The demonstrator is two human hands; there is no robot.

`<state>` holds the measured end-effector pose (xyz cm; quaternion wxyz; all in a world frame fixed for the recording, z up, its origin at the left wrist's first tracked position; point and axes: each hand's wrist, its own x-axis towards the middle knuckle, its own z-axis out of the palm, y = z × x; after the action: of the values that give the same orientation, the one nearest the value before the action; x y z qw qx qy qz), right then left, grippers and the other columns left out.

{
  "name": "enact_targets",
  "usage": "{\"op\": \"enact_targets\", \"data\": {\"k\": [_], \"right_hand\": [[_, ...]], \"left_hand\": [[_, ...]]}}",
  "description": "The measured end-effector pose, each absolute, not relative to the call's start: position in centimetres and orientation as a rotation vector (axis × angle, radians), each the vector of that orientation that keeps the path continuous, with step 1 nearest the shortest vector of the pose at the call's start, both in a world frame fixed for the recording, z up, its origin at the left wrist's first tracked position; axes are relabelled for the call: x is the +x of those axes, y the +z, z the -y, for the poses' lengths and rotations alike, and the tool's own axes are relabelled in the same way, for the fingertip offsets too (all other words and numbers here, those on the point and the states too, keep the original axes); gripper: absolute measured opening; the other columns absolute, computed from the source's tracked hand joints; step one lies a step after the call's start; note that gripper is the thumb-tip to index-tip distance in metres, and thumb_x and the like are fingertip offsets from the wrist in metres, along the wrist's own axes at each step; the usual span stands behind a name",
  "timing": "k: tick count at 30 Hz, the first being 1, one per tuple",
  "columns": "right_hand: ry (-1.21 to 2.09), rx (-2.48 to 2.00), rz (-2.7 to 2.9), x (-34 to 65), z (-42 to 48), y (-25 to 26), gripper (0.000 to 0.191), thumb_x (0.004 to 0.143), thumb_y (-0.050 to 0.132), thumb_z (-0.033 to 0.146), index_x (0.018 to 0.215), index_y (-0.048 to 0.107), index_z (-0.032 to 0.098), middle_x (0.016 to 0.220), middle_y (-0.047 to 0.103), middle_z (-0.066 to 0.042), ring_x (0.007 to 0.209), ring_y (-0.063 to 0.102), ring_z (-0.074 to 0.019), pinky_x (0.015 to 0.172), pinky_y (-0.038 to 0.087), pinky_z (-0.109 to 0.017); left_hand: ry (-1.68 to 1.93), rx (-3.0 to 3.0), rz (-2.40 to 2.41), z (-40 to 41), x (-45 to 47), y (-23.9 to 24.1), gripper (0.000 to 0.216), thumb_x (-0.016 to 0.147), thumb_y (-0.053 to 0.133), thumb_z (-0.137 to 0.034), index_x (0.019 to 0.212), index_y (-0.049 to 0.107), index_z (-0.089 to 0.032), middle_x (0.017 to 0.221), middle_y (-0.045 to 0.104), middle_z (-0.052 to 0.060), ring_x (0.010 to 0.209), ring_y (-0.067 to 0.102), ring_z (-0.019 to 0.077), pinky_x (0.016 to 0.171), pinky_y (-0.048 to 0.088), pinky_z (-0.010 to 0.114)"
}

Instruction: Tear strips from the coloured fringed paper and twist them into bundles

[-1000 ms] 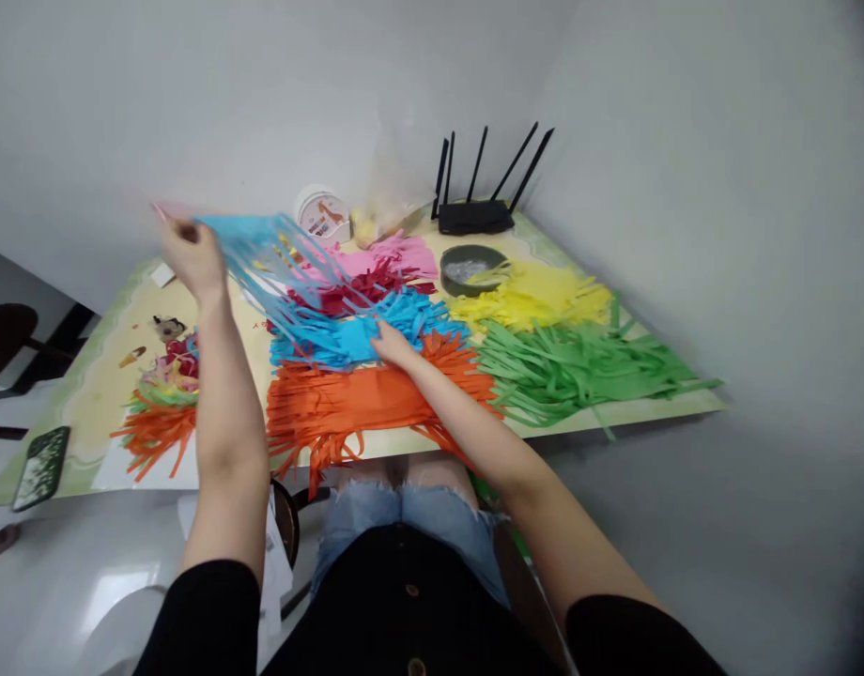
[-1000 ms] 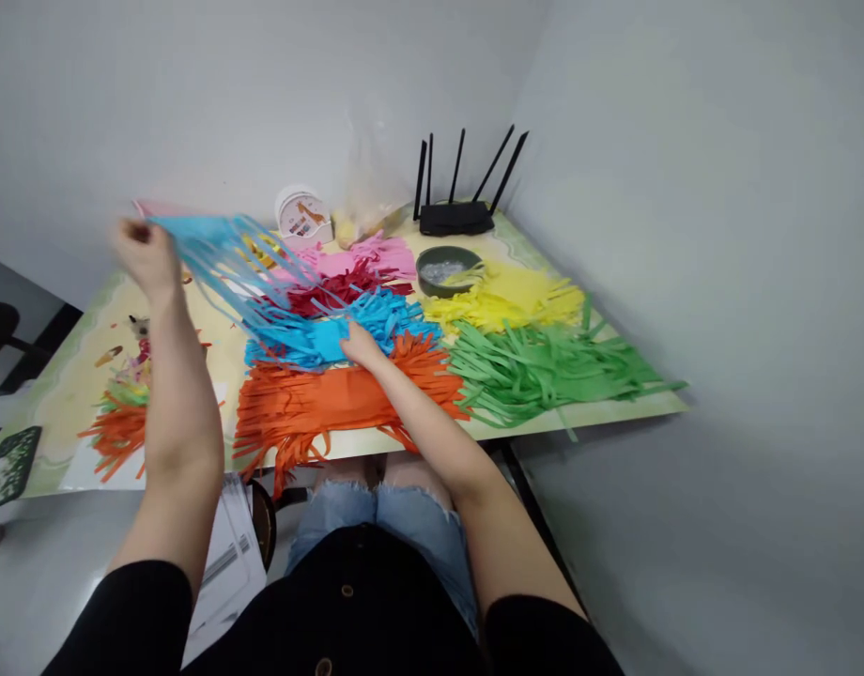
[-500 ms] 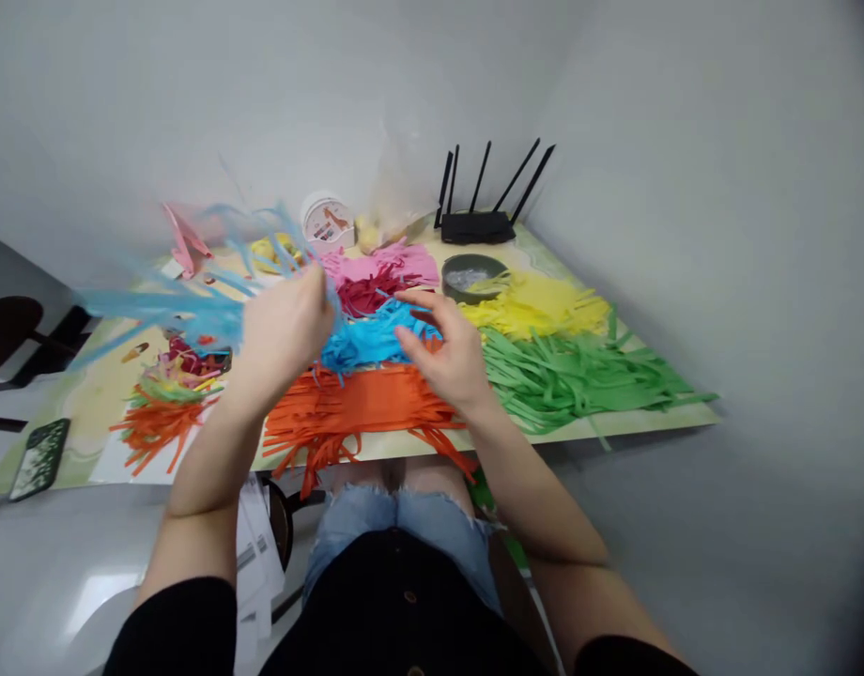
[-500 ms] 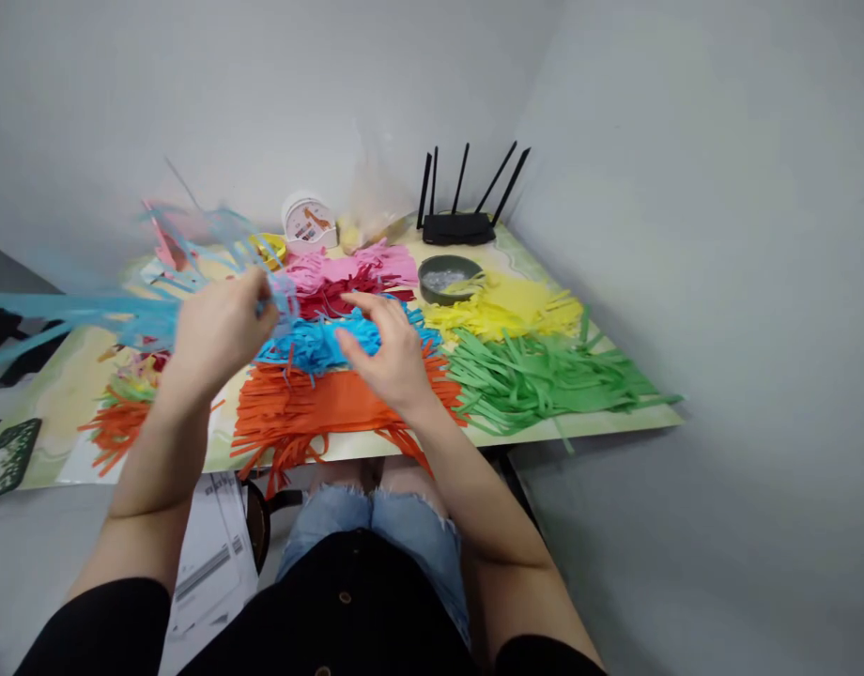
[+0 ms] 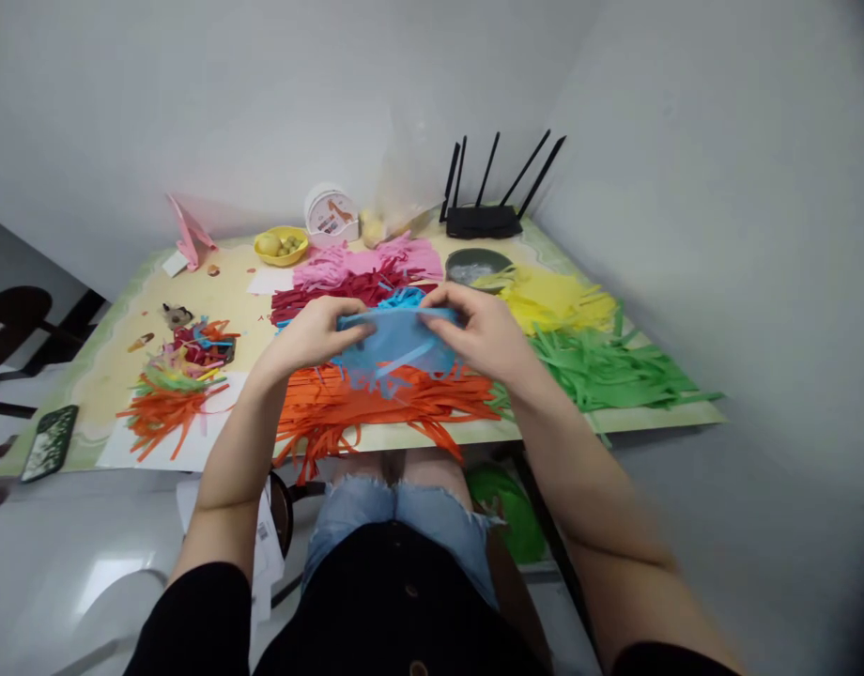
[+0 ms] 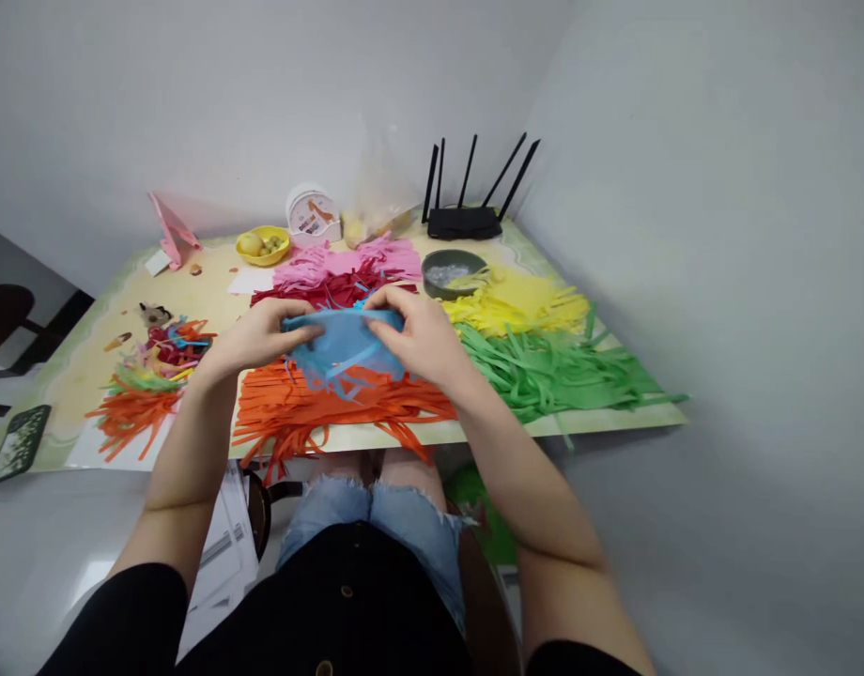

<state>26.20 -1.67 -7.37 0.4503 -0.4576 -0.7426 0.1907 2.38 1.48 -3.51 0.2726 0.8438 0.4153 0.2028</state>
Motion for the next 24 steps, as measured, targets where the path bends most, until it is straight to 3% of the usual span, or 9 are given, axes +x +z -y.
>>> {"op": "enact_targets", "data": {"k": [2, 6, 12, 15, 18, 21, 24], "right_hand": [[0.450, -1.139, 1.903, 26.9, 1.8, -6.5, 0.014, 0.085, 0.063, 0.032, 0.088, 0.067, 0.019, 0.079, 0.069, 0.000, 0.067, 0.058, -0.0142, 0.064, 0.042, -0.025], [0.492, -1.109, 1.983, 28.0, 1.6, -5.6, 0.013, 0.085, 0.062, 0.030, 0.082, 0.068, 0.019, 0.070, 0.065, 0.002, 0.063, 0.056, -0.0136, 0.061, 0.041, -0.025], [0.617, -0.930, 1.879, 28.9, 1.6, -5.3, 0.021, 0.082, 0.063, 0.025, 0.101, 0.072, 0.021, 0.091, 0.072, -0.002, 0.076, 0.064, -0.0173, 0.065, 0.050, -0.029], [0.592, -0.897, 1.871, 29.1, 2.1, -5.1, 0.030, 0.079, 0.058, 0.016, 0.102, 0.074, 0.023, 0.097, 0.073, -0.002, 0.082, 0.067, -0.0190, 0.069, 0.054, -0.031], [0.570, -0.821, 1.957, 29.6, 2.5, -4.6, 0.037, 0.076, 0.051, 0.012, 0.098, 0.077, 0.025, 0.102, 0.073, -0.002, 0.091, 0.069, -0.0200, 0.080, 0.056, -0.037], [0.558, -0.743, 2.115, 30.4, 2.5, -3.9, 0.031, 0.083, 0.054, 0.018, 0.097, 0.079, 0.029, 0.110, 0.071, -0.003, 0.103, 0.068, -0.0212, 0.092, 0.056, -0.041], [0.582, -0.716, 2.269, 31.1, 2.5, -3.0, 0.028, 0.089, 0.061, 0.033, 0.112, 0.077, 0.031, 0.118, 0.070, -0.004, 0.111, 0.067, -0.0229, 0.095, 0.056, -0.041]], "left_hand": [[0.584, 2.228, -1.085, -1.7, 2.4, -3.5, 0.027, 0.085, 0.058, -0.039, 0.074, 0.062, -0.015, 0.068, 0.059, -0.001, 0.061, 0.051, 0.0114, 0.057, 0.040, 0.022], [0.787, 2.210, -1.090, -1.7, 2.6, -3.6, 0.021, 0.085, 0.058, -0.036, 0.077, 0.057, -0.016, 0.072, 0.058, -0.001, 0.066, 0.052, 0.0119, 0.059, 0.042, 0.021], [0.915, 2.119, -0.885, -1.8, 2.1, -3.9, 0.024, 0.081, 0.062, -0.032, 0.098, 0.067, -0.016, 0.090, 0.070, 0.004, 0.074, 0.063, 0.0143, 0.061, 0.048, 0.021], [0.964, 2.066, -0.816, -1.7, 1.5, -3.8, 0.028, 0.079, 0.063, -0.028, 0.103, 0.074, -0.017, 0.101, 0.075, 0.007, 0.091, 0.069, 0.0199, 0.073, 0.055, 0.026], [0.922, 2.004, -0.774, -1.6, 0.9, -3.8, 0.027, 0.079, 0.064, -0.025, 0.101, 0.079, -0.020, 0.101, 0.077, 0.007, 0.091, 0.071, 0.0213, 0.073, 0.056, 0.029], [0.875, 2.002, -0.713, -1.4, 0.3, -3.5, 0.023, 0.080, 0.065, -0.025, 0.096, 0.081, -0.021, 0.100, 0.077, 0.008, 0.087, 0.071, 0.0203, 0.071, 0.055, 0.030], [0.782, 2.084, -0.662, -1.3, -0.4, -2.4, 0.023, 0.082, 0.065, -0.029, 0.097, 0.080, -0.021, 0.104, 0.075, 0.008, 0.094, 0.070, 0.0219, 0.081, 0.055, 0.033]]}}
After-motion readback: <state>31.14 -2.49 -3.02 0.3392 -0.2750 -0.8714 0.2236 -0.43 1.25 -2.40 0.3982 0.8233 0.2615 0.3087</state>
